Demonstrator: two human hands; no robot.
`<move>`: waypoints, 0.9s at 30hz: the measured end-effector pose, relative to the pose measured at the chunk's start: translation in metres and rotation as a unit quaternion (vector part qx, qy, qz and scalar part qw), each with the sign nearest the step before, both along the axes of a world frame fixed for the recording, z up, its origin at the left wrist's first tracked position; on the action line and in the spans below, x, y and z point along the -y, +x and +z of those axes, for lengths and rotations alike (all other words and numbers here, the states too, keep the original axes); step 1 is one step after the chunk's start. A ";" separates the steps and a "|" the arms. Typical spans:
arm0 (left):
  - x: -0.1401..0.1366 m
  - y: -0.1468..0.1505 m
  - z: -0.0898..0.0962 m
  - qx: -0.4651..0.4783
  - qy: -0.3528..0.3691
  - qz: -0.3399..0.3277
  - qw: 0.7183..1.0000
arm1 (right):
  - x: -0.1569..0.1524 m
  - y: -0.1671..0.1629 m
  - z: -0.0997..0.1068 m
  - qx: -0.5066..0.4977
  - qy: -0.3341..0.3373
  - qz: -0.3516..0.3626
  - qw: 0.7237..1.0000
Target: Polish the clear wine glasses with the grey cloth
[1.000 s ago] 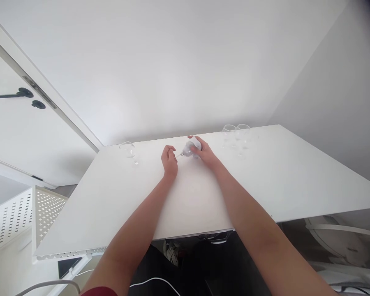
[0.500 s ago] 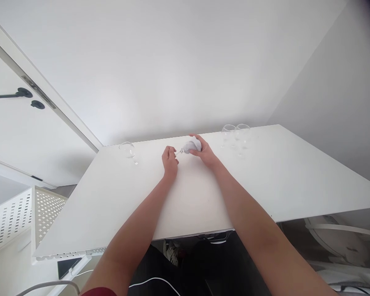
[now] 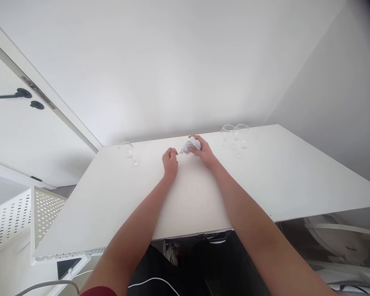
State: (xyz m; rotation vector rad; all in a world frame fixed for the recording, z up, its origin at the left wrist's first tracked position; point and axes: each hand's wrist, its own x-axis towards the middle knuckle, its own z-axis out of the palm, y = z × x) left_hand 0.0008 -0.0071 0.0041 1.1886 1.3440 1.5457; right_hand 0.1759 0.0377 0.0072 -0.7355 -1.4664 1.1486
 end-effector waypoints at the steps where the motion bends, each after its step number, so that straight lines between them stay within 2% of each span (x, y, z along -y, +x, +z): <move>1: -0.001 -0.001 -0.001 0.002 -0.002 0.015 1.000 | 0.001 0.000 0.001 0.012 0.002 0.019 1.000; 4: -0.002 -0.003 -0.001 -0.002 0.006 0.032 0.999 | -0.001 -0.001 -0.001 0.022 -0.002 0.040 0.999; 8: 0.001 0.002 0.004 -0.013 0.001 -0.024 1.000 | -0.006 -0.001 -0.006 -0.034 -0.010 -0.042 0.998; 10: 0.003 0.003 0.005 0.000 -0.002 -0.044 0.999 | -0.005 0.000 -0.004 -0.038 -0.007 -0.061 0.997; 15: 0.000 -0.002 0.003 0.087 -0.012 -0.021 0.996 | 0.005 0.001 0.005 0.040 0.017 0.012 0.999; 17: -0.001 -0.003 0.002 0.090 -0.022 -0.015 0.996 | 0.004 0.002 0.004 0.043 0.011 0.030 0.999; 20: 0.000 -0.001 0.004 0.055 -0.034 -0.041 0.997 | -0.004 0.003 -0.003 -0.010 -0.013 0.010 1.000; 23: 0.003 0.002 0.007 0.021 -0.037 -0.097 0.994 | -0.010 0.005 -0.007 -0.063 -0.016 -0.037 0.997; 25: 0.003 0.002 0.006 0.013 -0.032 -0.121 0.992 | -0.008 0.005 -0.005 -0.064 -0.007 -0.050 0.997; 27: 0.002 0.000 0.005 0.030 -0.021 -0.098 0.994 | -0.003 0.005 -0.001 -0.028 0.006 -0.031 0.999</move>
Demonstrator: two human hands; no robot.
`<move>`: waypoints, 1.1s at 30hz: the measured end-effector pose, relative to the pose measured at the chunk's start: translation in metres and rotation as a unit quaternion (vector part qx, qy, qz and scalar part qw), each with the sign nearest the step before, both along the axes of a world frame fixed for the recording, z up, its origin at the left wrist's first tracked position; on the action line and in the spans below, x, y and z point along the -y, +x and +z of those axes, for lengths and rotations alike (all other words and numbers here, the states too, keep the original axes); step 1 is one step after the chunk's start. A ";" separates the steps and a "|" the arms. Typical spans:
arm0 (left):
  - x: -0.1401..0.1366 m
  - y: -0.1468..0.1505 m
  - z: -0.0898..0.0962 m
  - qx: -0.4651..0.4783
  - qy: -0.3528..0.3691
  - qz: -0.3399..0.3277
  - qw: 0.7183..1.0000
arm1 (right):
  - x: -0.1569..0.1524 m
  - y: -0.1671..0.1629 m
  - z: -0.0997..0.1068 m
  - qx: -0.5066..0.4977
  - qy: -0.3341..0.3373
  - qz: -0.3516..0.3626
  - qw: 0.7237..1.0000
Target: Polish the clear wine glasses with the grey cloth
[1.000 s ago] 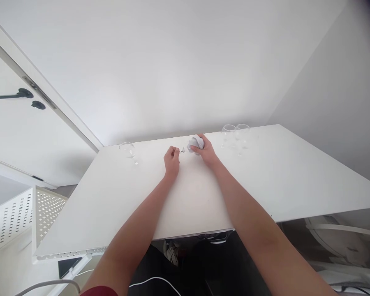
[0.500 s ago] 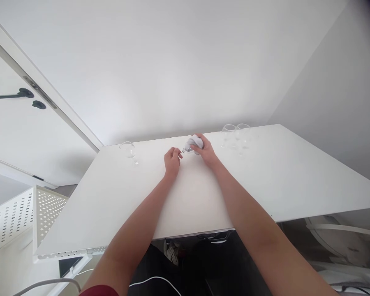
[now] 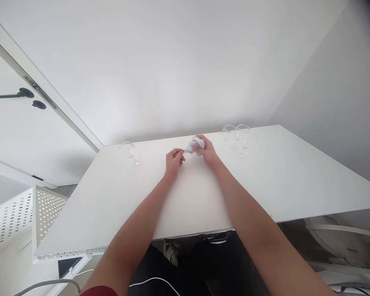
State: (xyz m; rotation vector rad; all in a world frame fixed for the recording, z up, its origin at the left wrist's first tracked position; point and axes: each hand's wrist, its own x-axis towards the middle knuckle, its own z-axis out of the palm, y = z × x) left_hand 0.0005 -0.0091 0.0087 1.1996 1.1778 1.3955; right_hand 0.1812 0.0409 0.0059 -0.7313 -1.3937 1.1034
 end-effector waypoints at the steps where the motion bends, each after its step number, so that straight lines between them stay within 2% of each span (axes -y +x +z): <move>1: -0.001 -0.002 -0.001 0.019 0.004 0.028 0.999 | 0.003 0.000 0.002 0.028 0.006 0.020 0.999; 4: -0.004 -0.007 -0.004 0.084 0.010 0.114 0.990 | 0.007 -0.002 0.005 0.102 0.013 0.085 0.991; 6: -0.005 -0.007 -0.004 0.094 0.017 0.132 0.987 | 0.006 -0.003 0.003 0.099 0.006 0.093 0.991; 8: -0.004 -0.004 -0.003 0.067 0.024 0.113 0.991 | 0.002 -0.004 -0.001 0.047 -0.005 0.056 0.997; 12: -0.001 0.005 0.000 -0.032 0.038 0.020 0.999 | -0.003 -0.003 -0.004 -0.063 -0.019 -0.034 0.997; 16: 0.001 0.008 0.000 -0.093 0.010 -0.044 0.995 | 0.000 -0.002 0.001 -0.055 -0.024 -0.044 0.997; 19: 0.001 0.005 0.000 -0.095 -0.014 -0.072 0.993 | 0.001 0.000 0.003 -0.024 -0.039 -0.027 0.999; 21: 0.001 0.004 -0.001 -0.079 -0.015 -0.071 0.994 | -0.002 0.000 0.002 -0.049 -0.052 -0.039 0.997; 24: -0.001 0.003 -0.002 -0.049 -0.011 -0.060 0.997 | -0.014 0.002 -0.005 -0.134 -0.083 -0.102 0.982; 27: -0.003 0.000 -0.003 -0.006 -0.007 -0.019 1.000 | -0.027 0.003 -0.016 -0.180 -0.080 -0.156 0.968; 30: -0.004 -0.003 -0.002 0.053 0.011 0.028 0.998 | -0.034 0.001 -0.023 -0.200 -0.080 -0.164 0.963; 33: -0.002 -0.003 0.001 0.068 0.036 -0.005 0.997 | -0.029 -0.005 -0.021 -0.218 -0.132 -0.126 0.959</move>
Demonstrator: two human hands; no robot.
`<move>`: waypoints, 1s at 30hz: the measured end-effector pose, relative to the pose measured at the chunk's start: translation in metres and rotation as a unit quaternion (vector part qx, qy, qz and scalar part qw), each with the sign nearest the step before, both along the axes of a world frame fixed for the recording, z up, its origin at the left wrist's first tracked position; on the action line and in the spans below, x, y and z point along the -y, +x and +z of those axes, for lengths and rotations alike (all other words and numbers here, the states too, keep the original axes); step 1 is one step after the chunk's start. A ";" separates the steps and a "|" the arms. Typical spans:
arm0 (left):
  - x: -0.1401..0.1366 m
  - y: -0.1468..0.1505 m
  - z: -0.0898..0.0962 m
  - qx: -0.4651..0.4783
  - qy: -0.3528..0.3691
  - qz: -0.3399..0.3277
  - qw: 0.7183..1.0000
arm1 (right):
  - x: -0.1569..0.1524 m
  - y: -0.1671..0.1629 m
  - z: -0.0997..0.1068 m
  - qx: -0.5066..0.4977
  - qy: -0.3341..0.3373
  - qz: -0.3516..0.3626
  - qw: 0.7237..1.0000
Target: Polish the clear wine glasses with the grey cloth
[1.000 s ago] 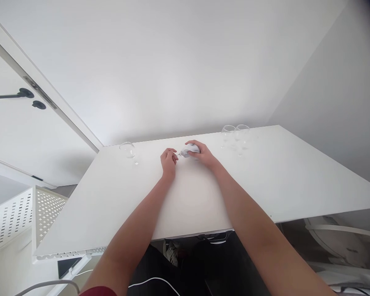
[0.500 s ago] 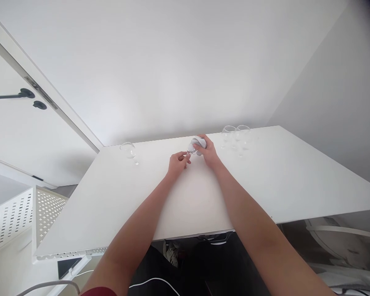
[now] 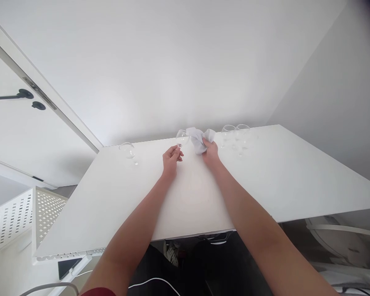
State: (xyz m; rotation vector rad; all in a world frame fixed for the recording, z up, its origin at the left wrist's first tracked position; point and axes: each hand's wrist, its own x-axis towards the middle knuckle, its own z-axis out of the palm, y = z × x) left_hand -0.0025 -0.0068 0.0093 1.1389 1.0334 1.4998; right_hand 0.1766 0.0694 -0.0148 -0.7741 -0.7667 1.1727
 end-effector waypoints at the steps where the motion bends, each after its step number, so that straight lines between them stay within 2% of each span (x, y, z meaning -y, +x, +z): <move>1: 0.001 0.001 0.001 -0.009 0.008 -0.022 1.000 | 0.004 -0.002 0.002 -0.005 -0.003 0.027 1.000; 3: 0.001 0.002 0.001 -0.028 0.006 -0.051 0.998 | 0.012 -0.005 0.009 -0.003 0.018 0.095 0.995; 6: 0.000 0.003 -0.001 -0.012 -0.033 -0.052 0.998 | 0.023 -0.006 0.018 0.016 0.063 0.183 0.981; 11: -0.001 0.001 -0.001 0.033 -0.034 -0.053 0.997 | 0.035 -0.001 0.030 0.041 0.099 0.223 0.969; 16: -0.001 0.000 -0.001 0.062 -0.027 -0.048 0.997 | 0.041 -0.003 0.038 -0.037 0.079 0.283 0.955; 19: -0.001 0.000 -0.002 0.068 -0.027 -0.050 0.996 | 0.042 -0.002 0.037 -0.052 0.081 0.305 0.948; 24: -0.004 -0.002 -0.005 0.094 -0.041 -0.026 0.994 | 0.038 -0.001 0.029 0.011 0.097 0.342 0.935; 30: -0.005 -0.002 -0.003 0.135 0.014 -0.016 0.991 | 0.035 -0.011 0.020 0.072 0.067 0.294 0.951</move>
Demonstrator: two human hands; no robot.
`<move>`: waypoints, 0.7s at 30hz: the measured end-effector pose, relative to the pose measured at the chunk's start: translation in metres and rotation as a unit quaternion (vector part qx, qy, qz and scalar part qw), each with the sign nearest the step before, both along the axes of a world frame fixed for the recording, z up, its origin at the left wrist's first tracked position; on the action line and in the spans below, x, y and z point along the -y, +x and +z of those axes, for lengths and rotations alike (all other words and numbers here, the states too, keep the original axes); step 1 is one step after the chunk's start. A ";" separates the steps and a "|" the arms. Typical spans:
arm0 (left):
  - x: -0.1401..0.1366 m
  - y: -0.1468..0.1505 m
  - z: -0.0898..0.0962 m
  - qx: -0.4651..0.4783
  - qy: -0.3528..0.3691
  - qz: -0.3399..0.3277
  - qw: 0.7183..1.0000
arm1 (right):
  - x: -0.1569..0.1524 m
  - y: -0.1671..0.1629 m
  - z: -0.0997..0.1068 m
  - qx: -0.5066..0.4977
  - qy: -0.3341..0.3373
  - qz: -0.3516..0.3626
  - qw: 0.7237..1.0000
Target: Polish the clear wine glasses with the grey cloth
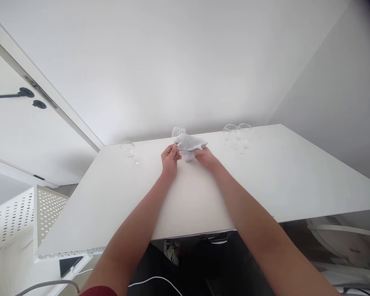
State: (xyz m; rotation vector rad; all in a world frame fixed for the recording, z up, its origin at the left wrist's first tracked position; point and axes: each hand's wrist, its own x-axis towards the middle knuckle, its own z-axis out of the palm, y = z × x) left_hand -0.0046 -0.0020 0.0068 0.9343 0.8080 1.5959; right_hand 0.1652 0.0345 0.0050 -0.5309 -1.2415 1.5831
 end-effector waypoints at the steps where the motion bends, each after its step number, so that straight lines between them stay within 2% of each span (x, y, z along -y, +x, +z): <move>1: 0.000 0.000 0.000 -0.005 -0.003 -0.006 1.000 | 0.001 -0.001 0.000 -0.001 -0.005 0.012 1.000; 5: 0.000 0.003 -0.001 -0.041 -0.026 -0.025 0.999 | 0.005 0.004 0.006 -0.064 -0.029 0.065 0.995; 10: 0.004 0.005 0.000 -0.068 -0.002 -0.032 0.997 | 0.006 0.010 0.011 -0.123 -0.053 0.034 0.990; 17: 0.005 0.006 0.002 -0.074 0.015 -0.039 0.996 | 0.007 0.006 0.016 -0.096 -0.053 0.035 0.993; 21: 0.005 0.006 0.000 -0.093 0.009 -0.043 0.995 | 0.003 0.011 0.012 -0.163 -0.084 0.008 0.983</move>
